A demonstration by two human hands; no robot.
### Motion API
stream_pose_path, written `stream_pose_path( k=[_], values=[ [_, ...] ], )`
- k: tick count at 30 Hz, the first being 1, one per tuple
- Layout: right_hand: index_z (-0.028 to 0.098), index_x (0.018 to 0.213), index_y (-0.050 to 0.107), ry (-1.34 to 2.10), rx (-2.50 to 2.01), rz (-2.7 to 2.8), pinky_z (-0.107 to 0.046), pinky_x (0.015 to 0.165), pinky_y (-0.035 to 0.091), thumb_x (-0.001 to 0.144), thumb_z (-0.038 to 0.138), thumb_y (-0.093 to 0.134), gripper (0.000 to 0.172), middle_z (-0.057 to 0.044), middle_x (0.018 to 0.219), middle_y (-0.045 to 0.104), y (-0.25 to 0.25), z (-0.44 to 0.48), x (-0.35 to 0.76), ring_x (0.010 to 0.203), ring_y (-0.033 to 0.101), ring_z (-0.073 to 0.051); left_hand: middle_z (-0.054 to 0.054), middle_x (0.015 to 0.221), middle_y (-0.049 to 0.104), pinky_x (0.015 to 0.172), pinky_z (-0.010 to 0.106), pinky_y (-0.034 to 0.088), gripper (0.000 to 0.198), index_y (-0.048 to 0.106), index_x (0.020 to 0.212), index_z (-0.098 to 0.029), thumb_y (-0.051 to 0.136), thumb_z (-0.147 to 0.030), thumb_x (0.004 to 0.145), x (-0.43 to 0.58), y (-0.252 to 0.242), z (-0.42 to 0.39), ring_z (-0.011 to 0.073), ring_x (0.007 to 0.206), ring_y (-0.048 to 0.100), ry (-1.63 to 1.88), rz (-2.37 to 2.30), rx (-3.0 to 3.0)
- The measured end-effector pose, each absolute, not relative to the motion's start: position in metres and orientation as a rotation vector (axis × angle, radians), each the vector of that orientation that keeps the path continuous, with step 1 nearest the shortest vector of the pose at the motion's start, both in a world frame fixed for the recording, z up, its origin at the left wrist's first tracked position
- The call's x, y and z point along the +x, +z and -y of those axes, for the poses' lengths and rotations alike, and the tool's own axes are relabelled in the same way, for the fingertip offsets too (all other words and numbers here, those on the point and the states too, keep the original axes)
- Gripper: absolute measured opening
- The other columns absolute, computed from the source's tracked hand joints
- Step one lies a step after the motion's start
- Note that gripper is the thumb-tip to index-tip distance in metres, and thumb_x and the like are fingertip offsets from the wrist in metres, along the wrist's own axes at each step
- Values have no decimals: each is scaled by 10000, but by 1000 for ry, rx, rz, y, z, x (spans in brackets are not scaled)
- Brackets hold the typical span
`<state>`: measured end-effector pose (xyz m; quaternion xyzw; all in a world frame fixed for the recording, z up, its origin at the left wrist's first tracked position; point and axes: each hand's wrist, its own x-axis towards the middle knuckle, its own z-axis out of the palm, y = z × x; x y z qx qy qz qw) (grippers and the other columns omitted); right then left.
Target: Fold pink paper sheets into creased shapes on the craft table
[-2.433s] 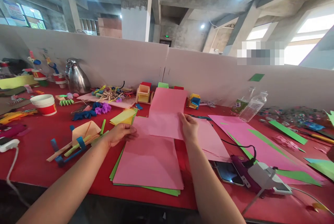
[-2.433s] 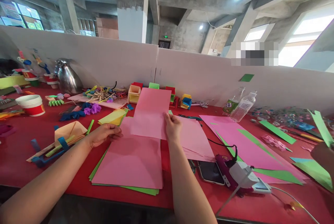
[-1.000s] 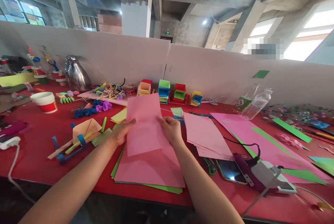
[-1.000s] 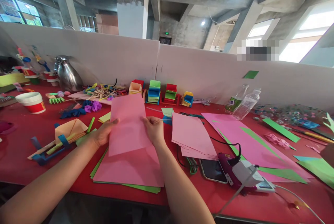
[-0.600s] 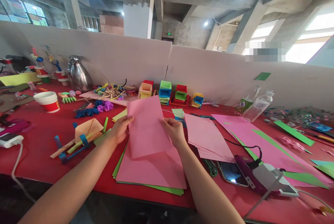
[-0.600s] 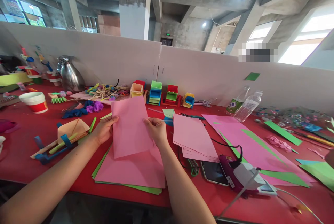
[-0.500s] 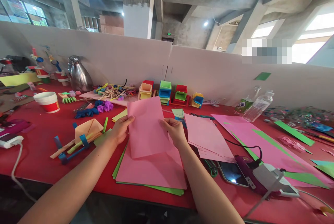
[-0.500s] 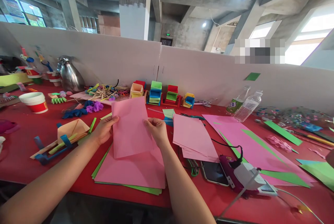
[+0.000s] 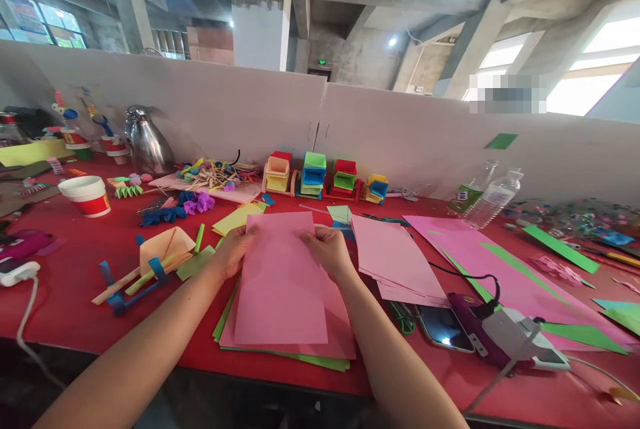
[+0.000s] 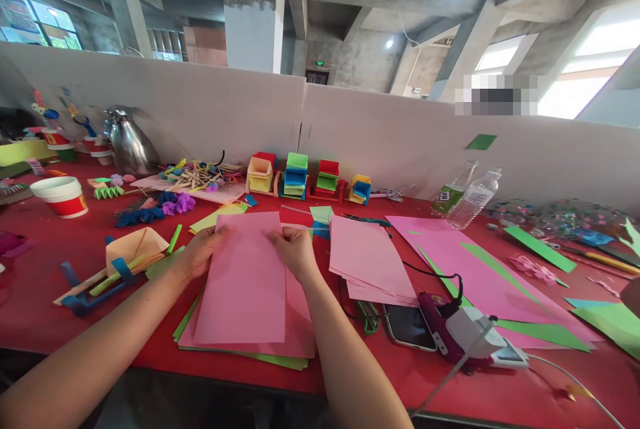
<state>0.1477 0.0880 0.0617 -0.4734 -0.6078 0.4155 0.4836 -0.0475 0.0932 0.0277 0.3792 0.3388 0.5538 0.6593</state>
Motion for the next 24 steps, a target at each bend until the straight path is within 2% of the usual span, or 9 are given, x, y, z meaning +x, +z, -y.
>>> stream_pose_path(
  k=[4, 9, 19, 24],
  values=[
    [152, 505, 508, 933, -1180, 1495, -207, 372, 213, 616, 512, 613, 390, 43, 459, 379, 63, -86, 146, 422, 292, -57, 43, 666, 688, 567, 264, 492, 290, 642, 763, -121, 733, -350, 609, -49, 30, -94, 171, 575, 635, 1272, -791, 831],
    [148, 555, 565, 912, -1191, 1503, -215, 374, 241, 614, 556, 596, 413, 24, 462, 437, 62, -89, 150, 430, 345, -78, 39, 676, 685, 560, 258, 484, 320, 641, 751, -130, 677, -435, 660, -51, 32, -94, 169, 589, 633, 1277, -776, 870],
    [152, 557, 577, 1113, -1199, 1461, -216, 393, 275, 583, 482, 650, 339, 37, 488, 462, 64, -85, 146, 414, 365, -72, 24, 707, 687, 572, 244, 478, 252, 655, 760, -136, 723, -332, 618, -58, 28, -100, 145, 590, 620, 1324, -792, 862],
    [155, 544, 529, 1052, -1131, 1515, -208, 407, 243, 660, 484, 601, 356, 46, 483, 410, 62, -87, 148, 428, 341, -65, 32, 704, 689, 609, 258, 480, 252, 658, 744, -128, 732, -323, 603, -57, 26, -102, 154, 609, 622, 1326, -800, 877]
  ],
)
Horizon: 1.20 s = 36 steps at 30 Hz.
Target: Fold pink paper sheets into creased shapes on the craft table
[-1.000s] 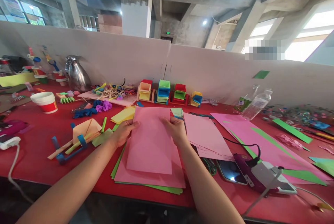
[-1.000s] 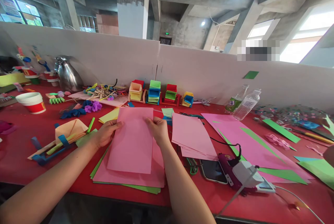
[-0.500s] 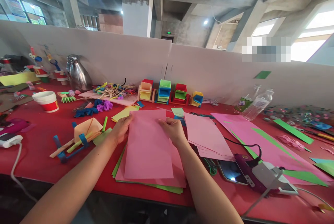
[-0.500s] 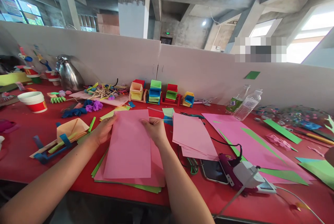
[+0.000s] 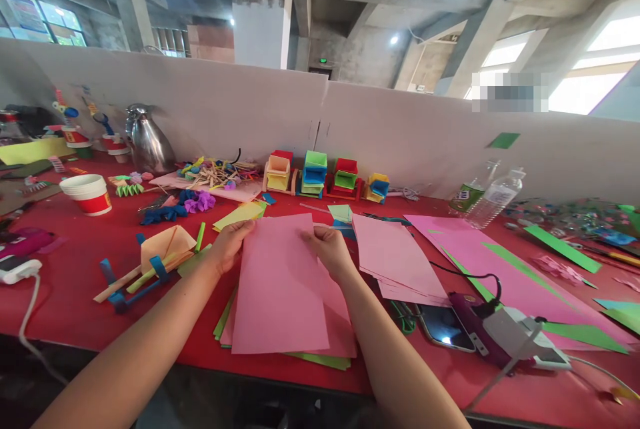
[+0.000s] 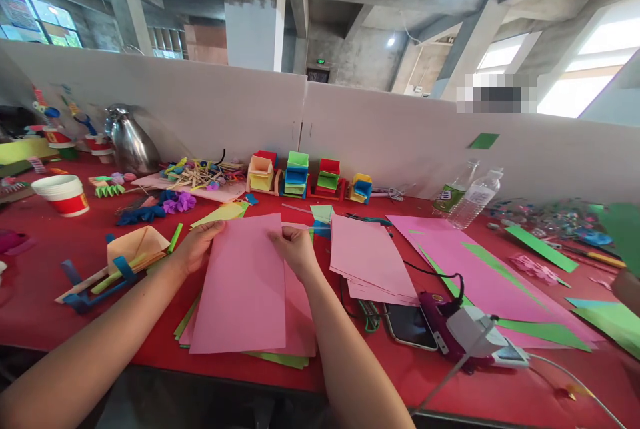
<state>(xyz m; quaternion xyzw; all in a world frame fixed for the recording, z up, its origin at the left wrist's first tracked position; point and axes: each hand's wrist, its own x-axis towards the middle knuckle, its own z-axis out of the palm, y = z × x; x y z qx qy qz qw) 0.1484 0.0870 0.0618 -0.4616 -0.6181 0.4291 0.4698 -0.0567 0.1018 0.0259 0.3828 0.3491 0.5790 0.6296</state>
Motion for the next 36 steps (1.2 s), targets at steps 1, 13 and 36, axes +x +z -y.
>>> stream_pose_path(
  k=[1, 13, 36],
  values=[
    [158, 527, 503, 1019, -1108, 1527, -208, 408, 232, 683, 489, 579, 374, 49, 474, 386, 61, -88, 150, 428, 325, -62, 40, 703, 689, 621, 266, 481, 258, 660, 747, -123, 731, -328, 607, -56, 26, -101, 160, 617, 624, 1318, -798, 881],
    [175, 529, 450, 923, -1117, 1583, -216, 405, 215, 718, 540, 514, 416, 45, 463, 351, 54, -99, 160, 434, 292, -70, 53, 753, 690, 648, 272, 472, 300, 652, 801, -123, 694, -384, 659, -52, 27, -95, 170, 660, 626, 1264, -786, 892],
    [177, 544, 461, 837, -1186, 1445, -214, 384, 176, 673, 574, 528, 424, 53, 449, 353, 48, -107, 169, 415, 260, -61, 66, 712, 688, 595, 276, 457, 281, 665, 789, -125, 668, -386, 681, -50, 19, -96, 190, 627, 627, 1061, -774, 1007]
  ],
)
